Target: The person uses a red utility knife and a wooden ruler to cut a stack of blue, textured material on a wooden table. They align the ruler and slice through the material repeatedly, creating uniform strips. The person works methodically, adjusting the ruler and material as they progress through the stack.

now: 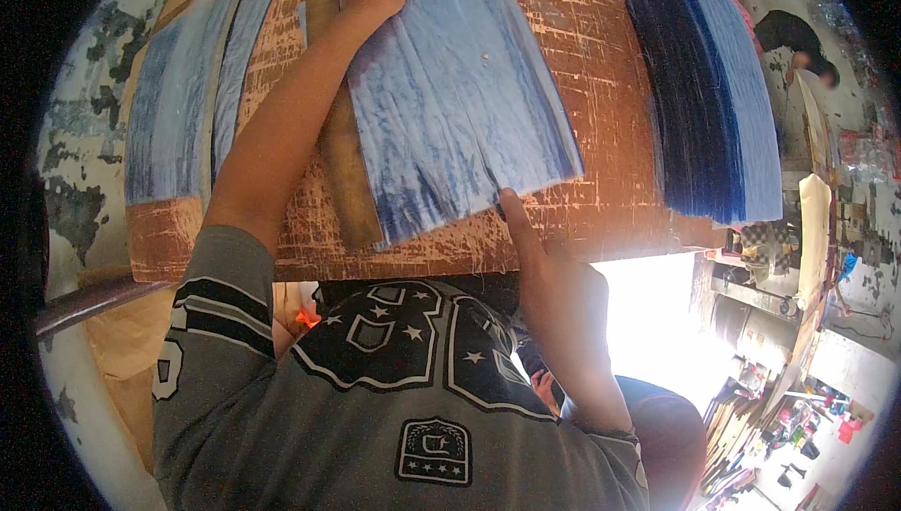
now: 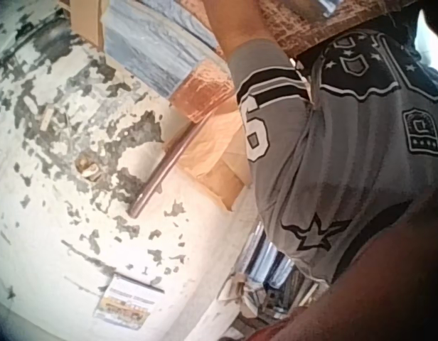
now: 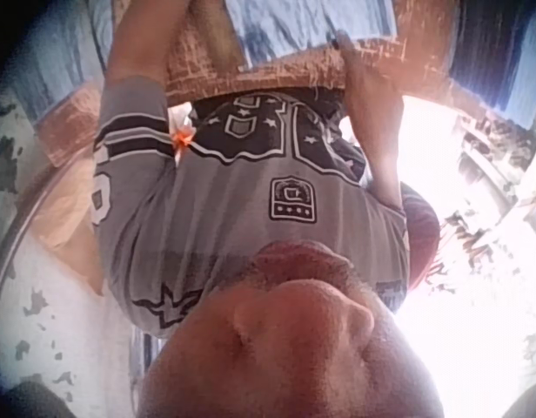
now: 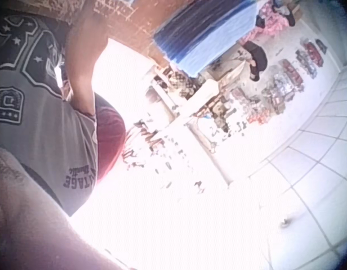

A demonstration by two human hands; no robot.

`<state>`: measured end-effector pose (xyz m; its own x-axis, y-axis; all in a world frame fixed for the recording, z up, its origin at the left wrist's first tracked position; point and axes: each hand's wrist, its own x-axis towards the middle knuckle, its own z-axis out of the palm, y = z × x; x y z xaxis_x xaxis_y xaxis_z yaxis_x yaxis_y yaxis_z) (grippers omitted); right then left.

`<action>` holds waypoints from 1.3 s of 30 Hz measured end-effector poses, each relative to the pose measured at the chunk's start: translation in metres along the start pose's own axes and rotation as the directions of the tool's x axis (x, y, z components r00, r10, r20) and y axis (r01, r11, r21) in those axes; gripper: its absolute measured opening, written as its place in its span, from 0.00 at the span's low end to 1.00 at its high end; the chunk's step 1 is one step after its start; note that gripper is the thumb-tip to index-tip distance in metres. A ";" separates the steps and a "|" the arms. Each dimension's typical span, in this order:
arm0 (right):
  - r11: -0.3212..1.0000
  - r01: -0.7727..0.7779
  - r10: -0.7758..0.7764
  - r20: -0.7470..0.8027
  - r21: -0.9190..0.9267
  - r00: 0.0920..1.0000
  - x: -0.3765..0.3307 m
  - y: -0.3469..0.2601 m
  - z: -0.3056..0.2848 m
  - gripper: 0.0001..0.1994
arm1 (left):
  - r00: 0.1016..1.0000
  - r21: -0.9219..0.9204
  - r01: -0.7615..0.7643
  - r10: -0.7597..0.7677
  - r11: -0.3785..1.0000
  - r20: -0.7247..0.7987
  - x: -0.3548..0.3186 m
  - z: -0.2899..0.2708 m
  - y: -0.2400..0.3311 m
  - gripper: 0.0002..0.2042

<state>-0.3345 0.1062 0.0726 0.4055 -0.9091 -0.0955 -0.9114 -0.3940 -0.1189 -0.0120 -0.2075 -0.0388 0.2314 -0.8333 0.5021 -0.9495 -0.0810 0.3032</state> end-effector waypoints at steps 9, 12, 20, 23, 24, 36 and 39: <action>1.000 0.010 -0.009 0.053 -0.027 0.999 -0.019 0.006 -0.006 0.40 | 0.999 -0.009 0.010 -0.010 1.000 0.033 0.001 -0.005 0.002 0.15; 1.000 0.014 -0.015 0.051 0.026 0.999 -0.023 0.007 -0.006 0.39 | 1.000 0.023 0.014 -0.014 1.000 0.027 0.001 -0.006 0.000 0.14; 0.999 -0.029 0.027 0.114 0.017 0.993 -0.037 0.011 0.001 0.36 | 0.999 0.039 -0.008 0.007 0.999 0.036 0.004 -0.006 0.004 0.15; 0.991 -0.011 -0.002 0.099 0.131 0.995 -0.034 0.019 -0.002 0.35 | 0.998 0.060 0.007 -0.010 0.998 0.056 0.003 -0.010 -0.001 0.15; 0.984 0.007 -0.022 0.086 0.178 0.996 -0.033 0.022 -0.004 0.35 | 1.000 0.051 0.003 -0.005 0.999 0.031 0.004 -0.004 -0.007 0.16; 0.933 -0.025 -0.016 0.110 0.359 0.994 -0.011 0.038 -0.031 0.30 | 0.999 0.053 -0.002 -0.001 0.999 0.050 0.002 -0.008 -0.002 0.15; 0.876 -0.025 0.048 -0.034 0.481 0.998 0.015 0.022 -0.016 0.28 | 0.999 0.034 -0.006 0.005 0.999 0.036 0.003 -0.006 -0.002 0.15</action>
<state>-0.3491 0.0815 0.0842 0.3591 -0.9309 -0.0673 -0.7749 -0.2571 -0.5774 -0.0087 -0.2066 -0.0335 0.2189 -0.8528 0.4742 -0.9576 -0.0945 0.2720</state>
